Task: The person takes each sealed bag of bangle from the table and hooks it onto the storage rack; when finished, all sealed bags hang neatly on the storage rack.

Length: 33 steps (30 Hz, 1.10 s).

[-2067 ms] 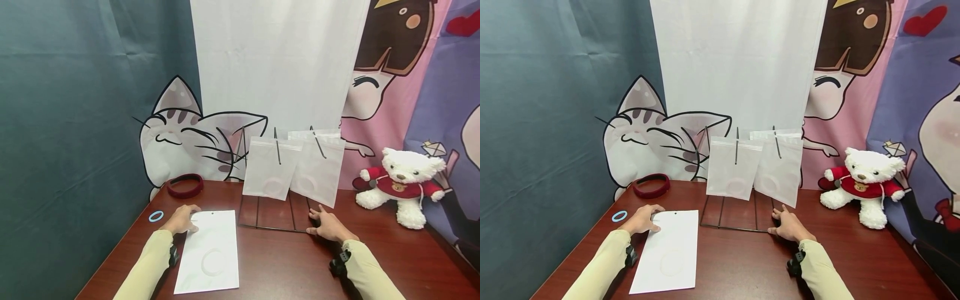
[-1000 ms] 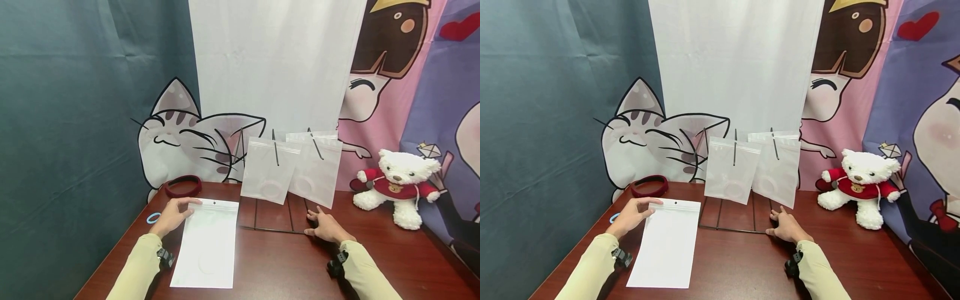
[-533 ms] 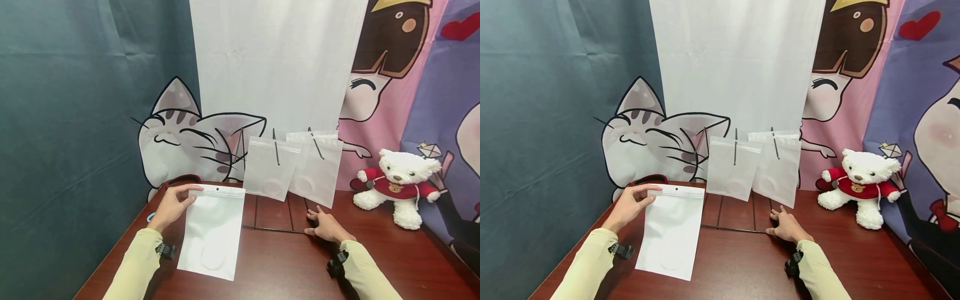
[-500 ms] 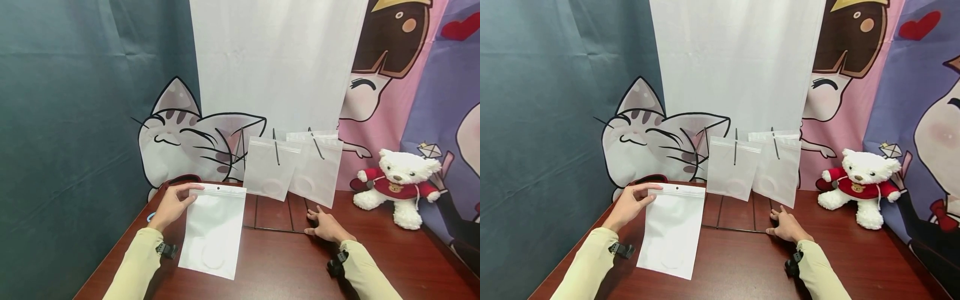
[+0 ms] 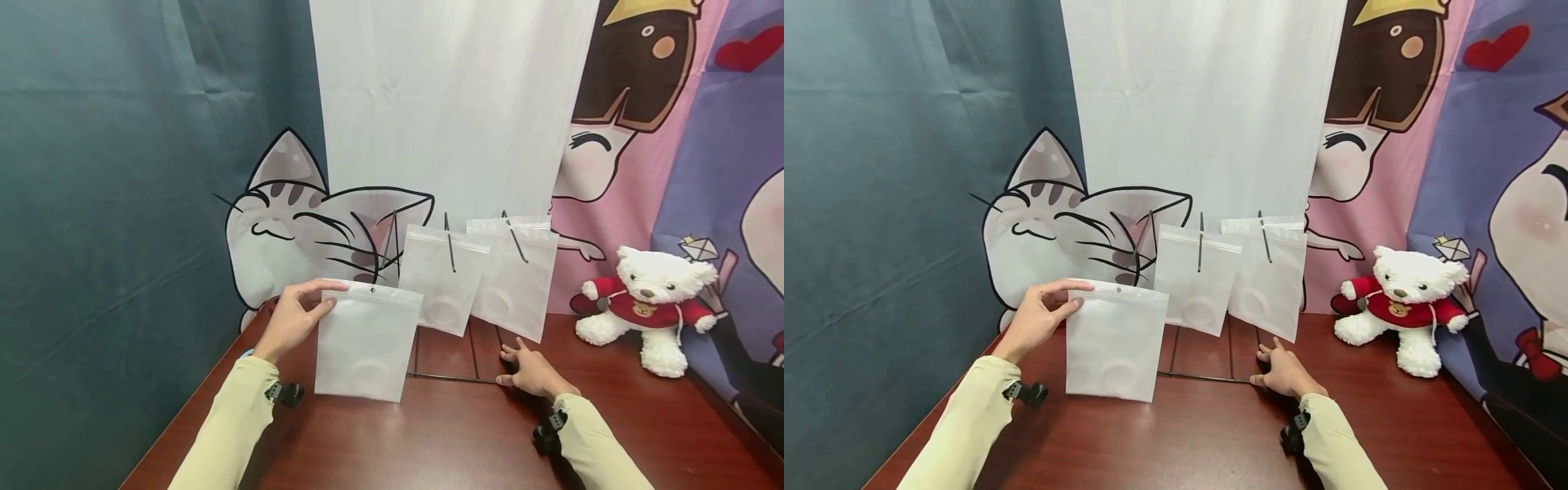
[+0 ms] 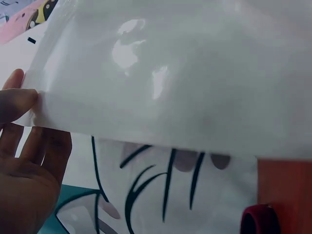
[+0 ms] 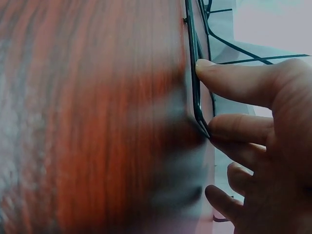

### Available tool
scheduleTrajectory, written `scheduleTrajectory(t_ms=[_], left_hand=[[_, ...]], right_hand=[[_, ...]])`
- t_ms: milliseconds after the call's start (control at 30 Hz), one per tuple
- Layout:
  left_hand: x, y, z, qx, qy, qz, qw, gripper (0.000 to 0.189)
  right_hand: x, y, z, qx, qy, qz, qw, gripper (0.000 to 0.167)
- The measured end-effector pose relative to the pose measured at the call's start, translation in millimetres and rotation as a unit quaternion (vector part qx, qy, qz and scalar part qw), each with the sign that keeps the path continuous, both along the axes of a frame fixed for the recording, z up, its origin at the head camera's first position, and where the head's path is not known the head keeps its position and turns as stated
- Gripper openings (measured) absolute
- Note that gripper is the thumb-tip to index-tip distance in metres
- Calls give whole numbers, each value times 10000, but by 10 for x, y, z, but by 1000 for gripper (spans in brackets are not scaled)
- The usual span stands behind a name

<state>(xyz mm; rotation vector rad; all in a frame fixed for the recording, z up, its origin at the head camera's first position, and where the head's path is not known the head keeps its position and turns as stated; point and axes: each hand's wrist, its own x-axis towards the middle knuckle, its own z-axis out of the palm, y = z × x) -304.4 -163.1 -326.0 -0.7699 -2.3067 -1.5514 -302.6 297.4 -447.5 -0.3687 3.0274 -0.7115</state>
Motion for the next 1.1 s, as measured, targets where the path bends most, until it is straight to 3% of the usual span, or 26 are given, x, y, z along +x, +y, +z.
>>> scheduleTrajectory(t_ms=[200, 567, 867, 1100], left_hand=[[-14, 97, 125, 102, 317, 49, 9994, 30], [-98, 246, 225, 532, 768, -39, 9956, 35], [-121, 247, 227, 630, 717, 75, 9954, 35], [-177, 287, 231, 396, 505, 307, 9975, 37]], right_hand=[[-12, -1, 8, -12, -34, -17, 10000, 65], [2, -2, -4, 6, -26, -30, 10000, 65], [5, -5, -19, 95, 49, 23, 9999, 64], [-7, 3, -40, 97, 82, 50, 9999, 64]])
